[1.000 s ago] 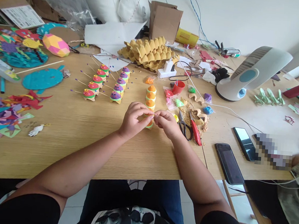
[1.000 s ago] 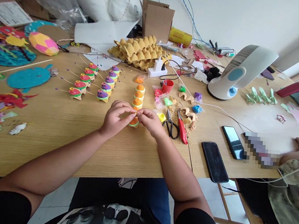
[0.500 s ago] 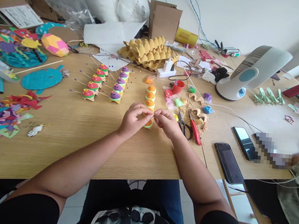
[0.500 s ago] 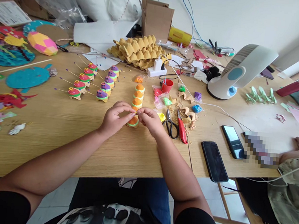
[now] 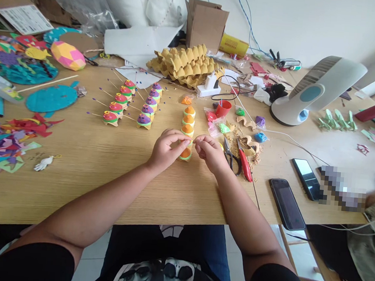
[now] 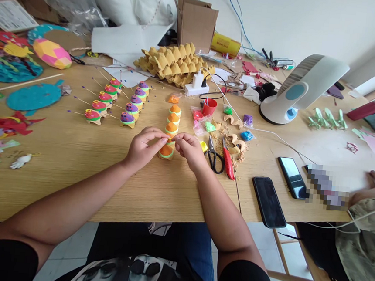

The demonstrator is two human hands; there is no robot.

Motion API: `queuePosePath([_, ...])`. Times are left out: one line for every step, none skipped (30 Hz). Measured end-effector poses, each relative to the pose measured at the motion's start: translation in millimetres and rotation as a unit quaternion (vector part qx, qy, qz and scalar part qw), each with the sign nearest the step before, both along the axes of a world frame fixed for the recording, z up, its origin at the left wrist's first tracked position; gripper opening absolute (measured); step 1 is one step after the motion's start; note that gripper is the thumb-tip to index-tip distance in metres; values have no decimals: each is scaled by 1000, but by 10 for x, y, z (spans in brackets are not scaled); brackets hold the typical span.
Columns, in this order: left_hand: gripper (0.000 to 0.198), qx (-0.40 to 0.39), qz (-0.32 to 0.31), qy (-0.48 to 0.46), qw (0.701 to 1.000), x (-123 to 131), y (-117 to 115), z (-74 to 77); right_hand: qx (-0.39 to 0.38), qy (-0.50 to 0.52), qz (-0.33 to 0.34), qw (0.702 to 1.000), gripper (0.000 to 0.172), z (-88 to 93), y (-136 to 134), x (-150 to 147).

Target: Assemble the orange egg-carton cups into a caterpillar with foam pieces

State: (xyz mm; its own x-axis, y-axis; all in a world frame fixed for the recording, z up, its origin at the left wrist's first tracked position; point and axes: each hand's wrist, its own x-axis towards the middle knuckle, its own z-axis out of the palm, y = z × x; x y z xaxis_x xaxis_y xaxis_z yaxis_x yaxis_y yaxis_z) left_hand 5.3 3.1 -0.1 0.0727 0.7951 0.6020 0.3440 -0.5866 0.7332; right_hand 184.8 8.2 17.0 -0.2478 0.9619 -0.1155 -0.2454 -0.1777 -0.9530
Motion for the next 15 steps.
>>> queuePosePath([11, 4, 1, 3, 1000, -1, 0, 4, 3, -3, 1, 1000, 18, 0, -1, 0])
queuePosePath([11, 7, 3, 7, 1000, -2, 0, 9, 7, -9, 2, 1000, 18, -1, -3, -1])
queuePosePath([12, 10, 5, 12, 1000, -1, -1, 12, 12, -16, 4, 1000, 19, -3, -5, -2])
queuePosePath([12, 14, 7, 18, 1000, -1, -2, 15, 17, -24, 6, 1000, 20, -4, -7, -4])
queuePosePath([12, 19, 9, 25, 999, 0, -3, 18, 23, -32, 8, 999, 21, -6, -9, -5])
queuePosePath([11, 26, 11, 32, 999, 2, -4, 20, 29, -40, 10, 999, 23, -8, -11, -7])
queuePosePath([11, 31, 14, 39, 999, 3, -4, 22, 36, -46, 11, 998, 24, -11, -13, -8])
queuePosePath([10, 36, 16, 46, 998, 4, -5, 23, 44, -52, 11, 998, 26, -14, -14, -9])
queuePosePath([10, 39, 19, 50, 998, 6, -5, 24, 52, -57, 11, 997, 27, -17, -15, -10])
queuePosePath([10, 41, 20, 53, 998, 6, -4, 22, 60, -62, 11, 996, 27, -21, -15, -10])
queuePosePath([9, 43, 21, 54, 997, 7, -2, 20, 66, -66, 11, 996, 28, -25, -14, -10])
queuePosePath([9, 44, 22, 54, 997, 7, 0, 16, 72, -69, 13, 995, 28, -28, -13, -10])
queuePosePath([9, 45, 24, 54, 997, 7, 3, 11, 75, -73, 16, 994, 28, -32, -11, -10])
queuePosePath([8, 44, 26, 55, 997, 7, 5, 6, 77, -76, 19, 994, 28, -35, -10, -11])
queuePosePath([8, 43, 29, 55, 997, 6, 8, 1, 77, -79, 21, 994, 28, -38, -7, -11])
